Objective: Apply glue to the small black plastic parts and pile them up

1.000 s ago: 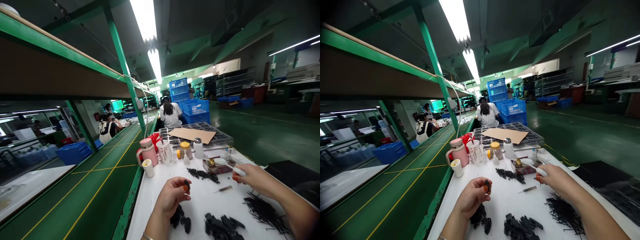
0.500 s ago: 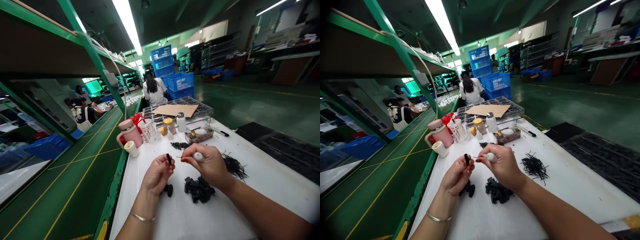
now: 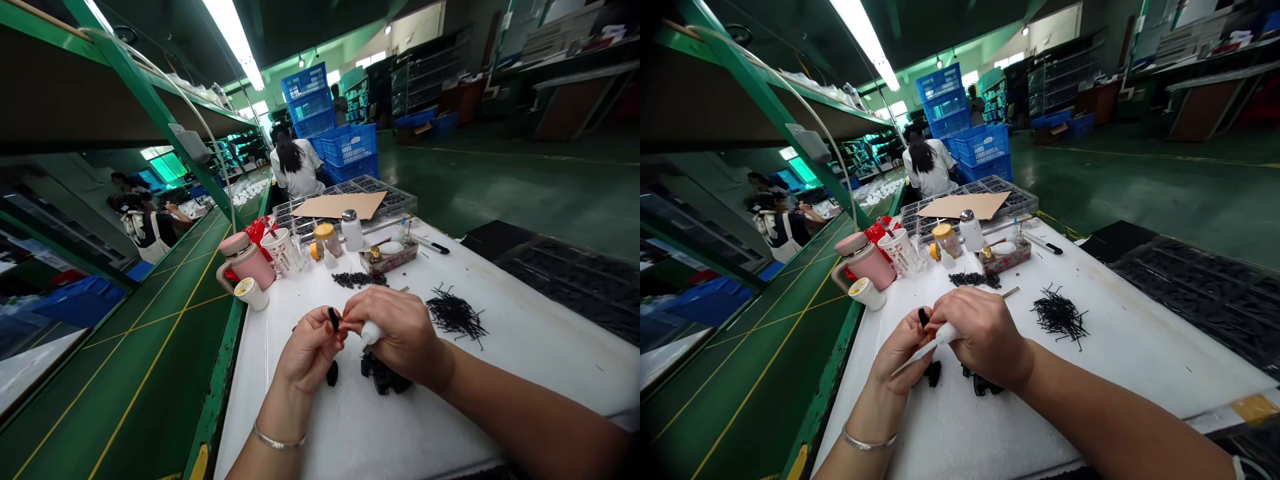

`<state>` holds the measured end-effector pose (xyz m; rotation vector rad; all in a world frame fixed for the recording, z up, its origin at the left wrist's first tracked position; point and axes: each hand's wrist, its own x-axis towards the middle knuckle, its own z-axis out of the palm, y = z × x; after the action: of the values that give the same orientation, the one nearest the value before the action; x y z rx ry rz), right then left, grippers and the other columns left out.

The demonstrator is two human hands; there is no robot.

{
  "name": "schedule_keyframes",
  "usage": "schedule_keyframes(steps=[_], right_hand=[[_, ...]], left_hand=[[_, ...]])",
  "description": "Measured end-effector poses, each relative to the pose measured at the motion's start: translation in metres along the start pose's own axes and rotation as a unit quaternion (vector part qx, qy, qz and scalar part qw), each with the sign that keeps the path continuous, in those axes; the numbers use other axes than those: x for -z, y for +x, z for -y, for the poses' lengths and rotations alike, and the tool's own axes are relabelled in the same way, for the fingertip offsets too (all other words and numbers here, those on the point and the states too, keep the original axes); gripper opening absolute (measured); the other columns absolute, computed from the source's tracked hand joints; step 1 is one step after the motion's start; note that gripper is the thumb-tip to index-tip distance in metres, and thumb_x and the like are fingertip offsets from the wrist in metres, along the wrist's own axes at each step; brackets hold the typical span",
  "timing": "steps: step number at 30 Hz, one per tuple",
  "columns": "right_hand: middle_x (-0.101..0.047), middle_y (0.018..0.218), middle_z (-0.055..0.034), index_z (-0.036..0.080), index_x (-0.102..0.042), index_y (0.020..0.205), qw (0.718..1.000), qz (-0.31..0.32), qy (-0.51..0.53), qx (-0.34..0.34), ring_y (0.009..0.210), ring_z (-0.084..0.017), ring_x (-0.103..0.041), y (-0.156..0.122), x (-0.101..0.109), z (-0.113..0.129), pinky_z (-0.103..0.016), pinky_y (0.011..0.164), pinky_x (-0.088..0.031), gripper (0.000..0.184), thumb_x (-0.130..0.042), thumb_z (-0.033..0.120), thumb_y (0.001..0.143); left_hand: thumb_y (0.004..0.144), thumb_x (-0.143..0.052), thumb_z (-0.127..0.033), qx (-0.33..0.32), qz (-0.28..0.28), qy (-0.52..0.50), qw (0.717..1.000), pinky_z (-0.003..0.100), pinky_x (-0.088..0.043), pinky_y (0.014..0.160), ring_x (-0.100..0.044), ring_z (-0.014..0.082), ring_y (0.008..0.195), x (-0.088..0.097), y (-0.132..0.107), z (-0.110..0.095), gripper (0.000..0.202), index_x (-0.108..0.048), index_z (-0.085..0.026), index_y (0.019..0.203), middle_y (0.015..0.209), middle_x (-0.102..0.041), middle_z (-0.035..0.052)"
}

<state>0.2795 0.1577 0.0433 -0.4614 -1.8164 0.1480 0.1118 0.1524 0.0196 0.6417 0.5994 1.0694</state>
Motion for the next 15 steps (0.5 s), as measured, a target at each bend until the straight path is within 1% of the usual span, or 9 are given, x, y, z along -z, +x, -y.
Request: schedule_keyframes(steps=[4, 7, 10, 15], right_hand=[[-0.066, 0.075, -0.0074, 0.013, -0.059, 0.077, 0.999, 0.014, -0.047, 0.015, 0.072, -0.017, -0.063, -0.0005, 0.0006, -0.0007, -0.031, 0.067, -0.049, 0.012, -0.058, 0.001, 0.075], [-0.066, 0.075, -0.0077, 0.013, -0.058, 0.077, 0.996, 0.026, -0.083, 0.026, 0.072, -0.018, -0.063, -0.0010, 0.0011, -0.0004, -0.031, 0.066, -0.049, 0.011, -0.055, 0.002, 0.077], [-0.066, 0.076, -0.0074, 0.014, -0.058, 0.077, 0.993, 0.036, -0.108, 0.034, 0.073, -0.018, -0.063, -0.0021, 0.0012, 0.0008, -0.030, 0.066, -0.049, 0.013, -0.052, 0.002, 0.080], [-0.066, 0.078, -0.0069, 0.016, -0.057, 0.079, 0.993, 0.056, -0.103, 0.029, 0.075, -0.017, -0.062, -0.0037, -0.0003, 0.0025, -0.030, 0.067, -0.048, 0.013, -0.050, 0.005, 0.082]], left_hand=[[0.062, -0.082, -0.012, -0.004, 0.002, 0.016, 1.000, 0.014, -0.049, 0.057, -0.060, 0.0070, 0.061, 0.0005, -0.0003, 0.0012, 0.021, -0.066, -0.011, 0.076, 0.067, -0.065, 0.0013], [0.065, -0.080, -0.010, -0.015, -0.002, 0.035, 0.999, 0.015, -0.049, 0.059, -0.060, 0.0074, 0.062, 0.0012, 0.0003, 0.0017, 0.019, -0.066, -0.012, 0.077, 0.070, -0.066, 0.0016], [0.066, -0.077, -0.009, -0.028, -0.014, 0.057, 0.998, 0.016, -0.049, 0.058, -0.060, 0.0072, 0.060, 0.0015, 0.0013, 0.0016, 0.015, -0.066, -0.012, 0.076, 0.070, -0.067, 0.0012], [0.061, -0.082, -0.012, -0.033, -0.024, 0.069, 0.997, 0.014, -0.046, 0.054, -0.060, 0.0074, 0.056, -0.0017, 0.0014, 0.0006, 0.019, -0.066, -0.013, 0.072, 0.063, -0.066, -0.0004]])
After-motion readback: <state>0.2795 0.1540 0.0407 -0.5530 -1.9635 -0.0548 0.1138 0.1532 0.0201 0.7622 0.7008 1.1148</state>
